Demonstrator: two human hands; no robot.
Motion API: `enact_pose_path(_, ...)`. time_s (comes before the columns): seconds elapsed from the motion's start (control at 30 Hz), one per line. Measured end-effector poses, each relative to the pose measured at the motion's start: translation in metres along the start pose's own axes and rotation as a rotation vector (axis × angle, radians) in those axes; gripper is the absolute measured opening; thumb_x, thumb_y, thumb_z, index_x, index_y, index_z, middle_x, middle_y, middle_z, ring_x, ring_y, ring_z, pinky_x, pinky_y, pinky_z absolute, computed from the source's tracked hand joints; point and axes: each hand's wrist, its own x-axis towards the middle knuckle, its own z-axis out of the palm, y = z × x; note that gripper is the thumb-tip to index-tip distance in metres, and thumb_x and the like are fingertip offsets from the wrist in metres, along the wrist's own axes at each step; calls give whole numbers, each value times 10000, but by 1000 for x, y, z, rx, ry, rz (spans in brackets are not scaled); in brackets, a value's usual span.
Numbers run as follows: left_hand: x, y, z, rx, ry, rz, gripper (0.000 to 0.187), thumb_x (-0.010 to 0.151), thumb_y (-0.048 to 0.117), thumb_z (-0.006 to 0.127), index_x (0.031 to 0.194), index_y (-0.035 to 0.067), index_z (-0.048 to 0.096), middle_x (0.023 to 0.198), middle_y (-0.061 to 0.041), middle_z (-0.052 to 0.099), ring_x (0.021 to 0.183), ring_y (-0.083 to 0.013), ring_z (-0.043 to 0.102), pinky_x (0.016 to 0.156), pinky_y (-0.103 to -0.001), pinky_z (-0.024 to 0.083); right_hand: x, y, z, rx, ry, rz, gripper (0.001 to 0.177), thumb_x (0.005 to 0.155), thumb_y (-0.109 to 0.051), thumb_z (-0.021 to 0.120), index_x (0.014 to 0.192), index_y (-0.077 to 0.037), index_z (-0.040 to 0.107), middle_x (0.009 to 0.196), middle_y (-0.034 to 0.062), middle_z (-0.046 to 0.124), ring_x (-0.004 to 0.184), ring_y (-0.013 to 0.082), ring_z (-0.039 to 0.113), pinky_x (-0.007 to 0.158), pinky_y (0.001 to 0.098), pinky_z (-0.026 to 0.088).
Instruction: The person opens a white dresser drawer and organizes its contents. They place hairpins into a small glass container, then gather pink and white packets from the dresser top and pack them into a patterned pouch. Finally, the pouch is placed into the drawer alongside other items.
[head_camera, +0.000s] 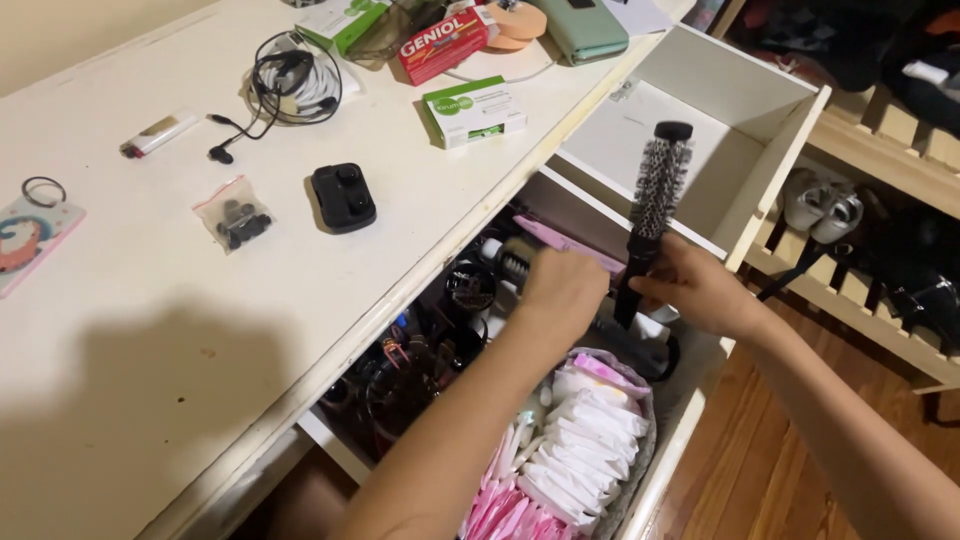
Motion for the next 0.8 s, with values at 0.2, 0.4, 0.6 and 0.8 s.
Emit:
enact_pose_path(0.2,-4,-23,-86,5,35,-20,183,788,-10,615,717,86,754,686,-104,712,721,-344,745,608,-502,574,14,1,18,-217,-168,-37,222,838,-152,722,975,-4,629,767,196,747,729,308,776,623,467,601)
enact_pose_path(0.4,-13,-30,-76,-38,65,-23,123,742,4,681,674,86,743,617,-103,678,634,-352,712,556,-484,561,38,48,43,-181,-318,-60,268,812,-151,751,1047,-32,702,837,158,778,801,267,768,705,423,595)
enact_pose_path(0.6,-7,-18,-17,-63,137,0,175,782,24,632,659,118,714,589,-71,663,641,-332,735,529,-476,567,54,71,15,-148,-498,-82,363,780,-150,786,1133,-65,790,920,111,815,888,217,759,803,370,586)
enact_pose_path(0.8,-1,-9,35,-138,124,74,124,761,-21,677,686,72,712,637,-129,680,680,-354,733,562,-463,576,6,-6,-13,35,-199,395,455,944,-420,680,1192,-66,821,947,135,797,882,268,732,759,401,537)
